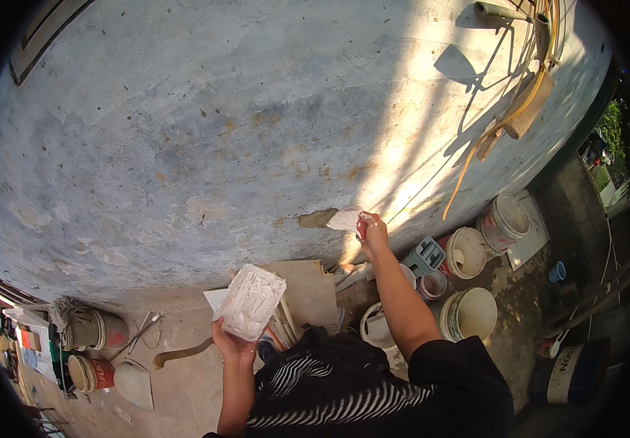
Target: Apply wall putty or filler to a hole or damaged section of a wall using a putty knife.
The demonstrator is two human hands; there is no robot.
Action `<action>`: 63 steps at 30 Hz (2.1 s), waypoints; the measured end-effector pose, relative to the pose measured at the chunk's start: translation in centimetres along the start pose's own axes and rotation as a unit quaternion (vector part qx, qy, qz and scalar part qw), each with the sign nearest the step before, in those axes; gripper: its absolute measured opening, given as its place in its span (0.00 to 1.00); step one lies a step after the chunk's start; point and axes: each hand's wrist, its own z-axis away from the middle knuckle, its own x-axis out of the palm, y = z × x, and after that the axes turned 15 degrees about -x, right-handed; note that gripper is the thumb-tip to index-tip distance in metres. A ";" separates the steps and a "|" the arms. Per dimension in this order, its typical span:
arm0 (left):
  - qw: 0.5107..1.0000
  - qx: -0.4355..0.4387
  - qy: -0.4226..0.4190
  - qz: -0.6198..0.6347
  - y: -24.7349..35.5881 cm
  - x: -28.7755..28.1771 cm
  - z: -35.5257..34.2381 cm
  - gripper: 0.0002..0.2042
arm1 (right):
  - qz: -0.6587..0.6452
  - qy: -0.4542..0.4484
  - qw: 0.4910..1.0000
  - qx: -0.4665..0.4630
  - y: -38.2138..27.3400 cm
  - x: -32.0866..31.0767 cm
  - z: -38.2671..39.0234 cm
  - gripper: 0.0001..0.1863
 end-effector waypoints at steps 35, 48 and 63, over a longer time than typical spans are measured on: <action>1.000 -0.003 0.020 0.006 0.1 0.3 -0.7 0.37 | 0.052 0.021 0.998 0.028 3.2 -4.5 3.2 0.06; 1.000 0.002 0.001 0.021 0.0 -0.5 -0.1 0.37 | 0.086 -0.001 0.996 0.020 2.4 -3.8 2.5 0.06; 1.000 0.003 0.003 0.017 -0.3 -0.9 0.7 0.38 | 0.008 -0.023 0.993 0.112 5.1 -3.7 4.5 0.08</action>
